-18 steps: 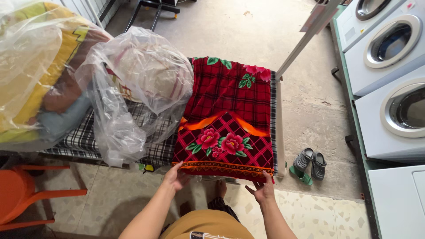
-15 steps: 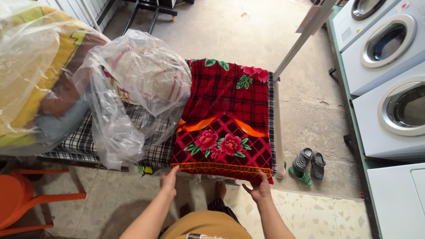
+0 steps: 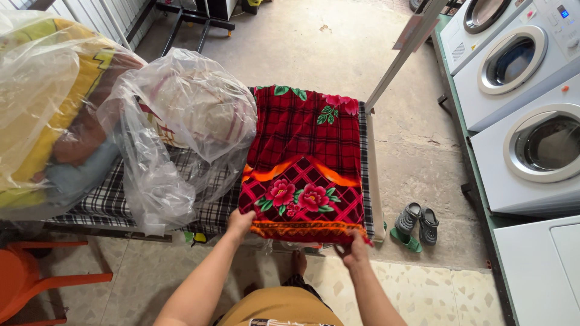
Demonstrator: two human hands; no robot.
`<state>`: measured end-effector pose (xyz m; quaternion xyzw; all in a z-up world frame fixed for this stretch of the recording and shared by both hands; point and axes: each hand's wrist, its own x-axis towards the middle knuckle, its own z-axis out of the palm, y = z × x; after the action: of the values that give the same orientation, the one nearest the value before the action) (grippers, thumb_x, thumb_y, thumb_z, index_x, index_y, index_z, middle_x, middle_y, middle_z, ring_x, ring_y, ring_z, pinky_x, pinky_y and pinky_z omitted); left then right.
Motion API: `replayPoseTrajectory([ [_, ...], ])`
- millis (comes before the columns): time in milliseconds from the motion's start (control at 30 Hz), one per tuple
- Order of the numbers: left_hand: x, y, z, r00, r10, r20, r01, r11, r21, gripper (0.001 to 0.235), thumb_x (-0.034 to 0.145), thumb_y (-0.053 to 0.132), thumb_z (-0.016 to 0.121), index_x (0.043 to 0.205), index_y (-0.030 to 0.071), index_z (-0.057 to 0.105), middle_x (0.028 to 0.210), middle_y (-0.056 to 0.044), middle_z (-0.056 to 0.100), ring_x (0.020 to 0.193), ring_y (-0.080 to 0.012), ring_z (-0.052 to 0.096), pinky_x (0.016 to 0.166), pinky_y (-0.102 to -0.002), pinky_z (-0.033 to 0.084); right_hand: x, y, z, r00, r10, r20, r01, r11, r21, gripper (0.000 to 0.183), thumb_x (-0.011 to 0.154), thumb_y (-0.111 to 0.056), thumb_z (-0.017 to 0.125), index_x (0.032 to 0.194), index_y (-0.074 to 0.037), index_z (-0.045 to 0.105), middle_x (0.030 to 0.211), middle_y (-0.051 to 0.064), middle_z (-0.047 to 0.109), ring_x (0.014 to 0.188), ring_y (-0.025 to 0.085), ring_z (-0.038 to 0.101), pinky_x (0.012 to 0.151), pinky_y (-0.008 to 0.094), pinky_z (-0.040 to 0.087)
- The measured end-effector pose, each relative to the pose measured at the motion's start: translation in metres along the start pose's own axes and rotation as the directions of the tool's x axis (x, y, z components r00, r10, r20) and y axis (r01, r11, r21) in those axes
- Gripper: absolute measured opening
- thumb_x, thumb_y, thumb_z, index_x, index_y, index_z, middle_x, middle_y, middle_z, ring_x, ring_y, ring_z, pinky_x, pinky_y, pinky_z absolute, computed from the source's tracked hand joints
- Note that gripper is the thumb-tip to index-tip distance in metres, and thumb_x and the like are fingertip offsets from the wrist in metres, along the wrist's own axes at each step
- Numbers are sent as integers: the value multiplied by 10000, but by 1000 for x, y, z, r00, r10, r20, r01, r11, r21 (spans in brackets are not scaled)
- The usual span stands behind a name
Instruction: The person folds a red floral towel and places it into a plastic bag. They then take a pink patterned blanket and a white cloth from a yellow basket, fold them, and place them into the same bag.
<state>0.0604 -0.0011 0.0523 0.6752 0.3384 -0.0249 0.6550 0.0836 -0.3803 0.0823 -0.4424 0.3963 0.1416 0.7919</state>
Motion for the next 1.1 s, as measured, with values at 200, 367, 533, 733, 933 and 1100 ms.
replayPoseTrajectory([
  [200,-1,34,-19,971,36,235,77,887,-455,350,809,142,667,1158,123,673,964,-23,713,855,-165,668,698,-365,543,-14,-68,-14,895,-407,181,379,910,170,250,881,-139,670,1131,-141,662,1110,32,692,1052,230,659,870,402,512],
  [367,-23,-3,-57,956,-85,281,174,935,-310,351,803,143,666,1154,151,659,936,-7,716,843,-160,681,683,-381,563,-38,-9,-37,909,-371,188,355,928,114,204,880,-172,667,1077,-126,650,1058,21,684,1011,204,669,892,405,557],
  [533,-36,-73,-55,903,-373,214,400,912,-96,325,848,204,658,1170,168,639,927,-12,684,813,-148,635,670,-367,510,-39,51,-56,967,-168,-190,113,956,-269,190,873,-166,733,1054,-144,680,1061,1,695,1002,170,642,848,464,545],
  [733,-17,-87,-62,907,-264,329,330,930,-162,368,823,199,690,1188,207,651,907,28,716,814,-114,668,692,-316,551,-32,26,-66,935,-354,27,354,925,-136,317,847,-176,739,1154,-163,661,1068,-11,718,1012,189,677,839,456,567],
  [933,-45,-47,-41,979,46,-198,60,866,496,657,827,243,723,1429,101,498,1241,-150,529,1102,-309,502,901,-462,411,-42,5,-53,985,164,-62,-164,742,-650,347,914,-400,635,1199,-204,664,1048,-58,739,943,187,697,765,451,570],
  [1100,-53,40,-12,621,783,32,-625,470,623,803,888,278,690,1593,145,329,1637,-197,285,1507,-392,330,1214,-542,303,-62,-57,5,910,99,404,405,2,-914,356,930,-431,657,1015,-110,784,786,56,760,721,205,720,625,361,517],
])
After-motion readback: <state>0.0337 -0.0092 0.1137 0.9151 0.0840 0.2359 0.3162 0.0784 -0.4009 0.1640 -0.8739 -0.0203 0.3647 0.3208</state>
